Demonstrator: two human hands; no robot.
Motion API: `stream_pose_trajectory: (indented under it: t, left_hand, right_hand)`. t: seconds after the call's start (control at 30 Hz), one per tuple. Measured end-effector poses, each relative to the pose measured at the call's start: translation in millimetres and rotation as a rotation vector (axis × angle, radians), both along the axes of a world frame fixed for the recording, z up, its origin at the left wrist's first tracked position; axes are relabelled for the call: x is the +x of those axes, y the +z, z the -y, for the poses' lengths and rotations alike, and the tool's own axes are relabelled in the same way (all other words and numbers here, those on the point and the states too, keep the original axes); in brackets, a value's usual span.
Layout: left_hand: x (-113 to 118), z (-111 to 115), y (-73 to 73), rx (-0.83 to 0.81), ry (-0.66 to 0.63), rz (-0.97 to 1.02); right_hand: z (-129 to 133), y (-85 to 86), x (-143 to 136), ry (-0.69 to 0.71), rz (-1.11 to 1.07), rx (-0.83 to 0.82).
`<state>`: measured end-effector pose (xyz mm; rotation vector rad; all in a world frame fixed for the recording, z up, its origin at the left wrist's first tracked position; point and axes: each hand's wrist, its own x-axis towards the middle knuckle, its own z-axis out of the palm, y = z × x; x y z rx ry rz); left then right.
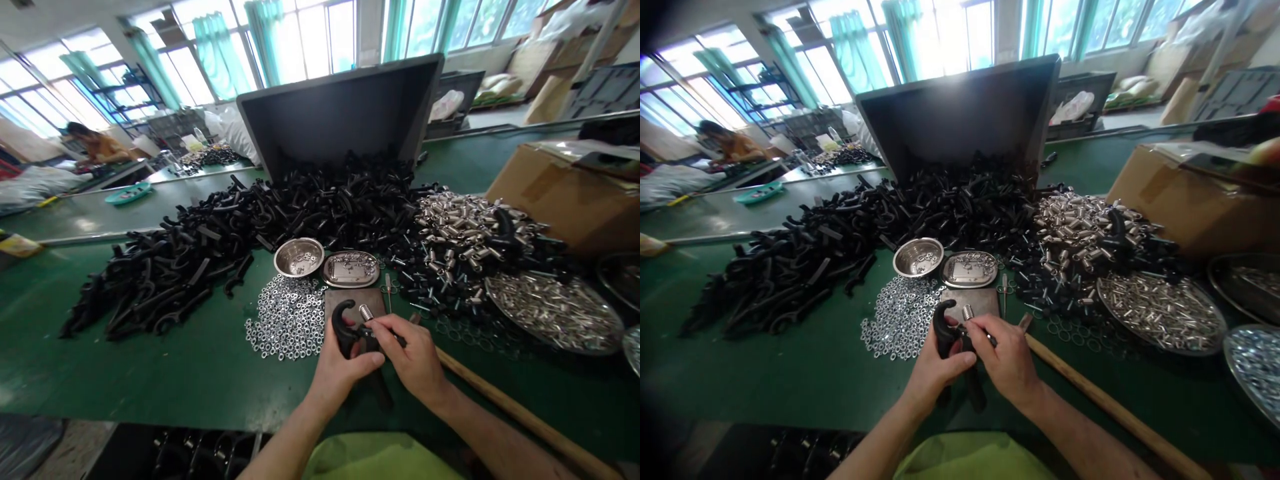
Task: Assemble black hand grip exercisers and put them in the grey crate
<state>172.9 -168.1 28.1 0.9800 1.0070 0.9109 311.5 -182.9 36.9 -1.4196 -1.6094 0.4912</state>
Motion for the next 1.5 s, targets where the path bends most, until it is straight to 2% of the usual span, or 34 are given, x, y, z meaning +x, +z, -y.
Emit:
stream_pose_trajectory:
  t: [0.13, 0.23, 0.37, 0.5, 0.6, 0.7, 0.73, 0.8, 0.9, 1.0, 1.07, 1.17, 1.23, 1.3, 1.5]
  left_hand:
    - [-3, -5, 3.0, 0.012, 0.011, -0.035]
    - [-3, -4, 0.3, 0.081, -0.013, -0.123]
    - [-5, -2, -4.7, 0.134, -0.066, -0.186]
    - [-13, -6, -2.5, 0.015, -0.112, -0.113]
    - [-18, -12, 2.4, -0.088, -0.093, 0.006]
    - [-23, -16, 6.8, -0.085, -0.070, 0.022]
    - [-25, -17, 7.9, -0.066, -0.070, -0.011]
    - [-28, -19, 9.5, 0.016, -0.051, -0.098]
    - [-34, -22, 10.4, 0.166, -0.023, -0.190]
    - [-38, -23, 9.3, 0.192, -0.085, -0.234]
    - [-39, -21, 7.0, 0.200, -0.123, -0.267]
    - [-36, -15, 0.8, 0.166, -0.078, -0.245]
    - [-35, -10, -4.7, 0.114, -0.034, -0.194]
    - [-35, -6, -10.3, 0.126, -0.027, -0.194]
    - [-38, -7, -22.1, 0.318, -0.098, -0.344]
  right_hand:
    - [3, 2.3, -2, -0.018, 0.010, 0.013]
    - [5, -1.1, -6, 0.008, 0.050, 0.042]
    - [4, -5.3, -10, 0.043, 0.035, 0.001]
    - [-3, -0.6, -6, 0.159, 0.047, -0.031]
    - [-6, 2.1, 1, 0.282, 0.094, 0.043]
    - [-5, -3.6, 5, 0.225, 0.091, 0.068]
    - [-5, -6.7, 5, 0.189, 0.049, 0.001]
    - [-6, -12.3, 4, 0.172, -0.113, -0.275]
    - [-14, -15.3, 3, 0.297, -0.342, -0.674]
    - [-28, -13.2, 0, 0.479, -0.417, -0.781]
    - [-35, -12.2, -6, 0.536, -0.442, -0.762]
    - [-38, -11.6, -16, 0.408, -0.412, -0.594]
    - [-36, -9.9, -22, 0.315, -0.287, -0.498]
    - [-32, -6.7, -24, 0.282, -0.102, -0.464]
    - [-30, -4.4, -17, 0.382, 0.306, -0.325]
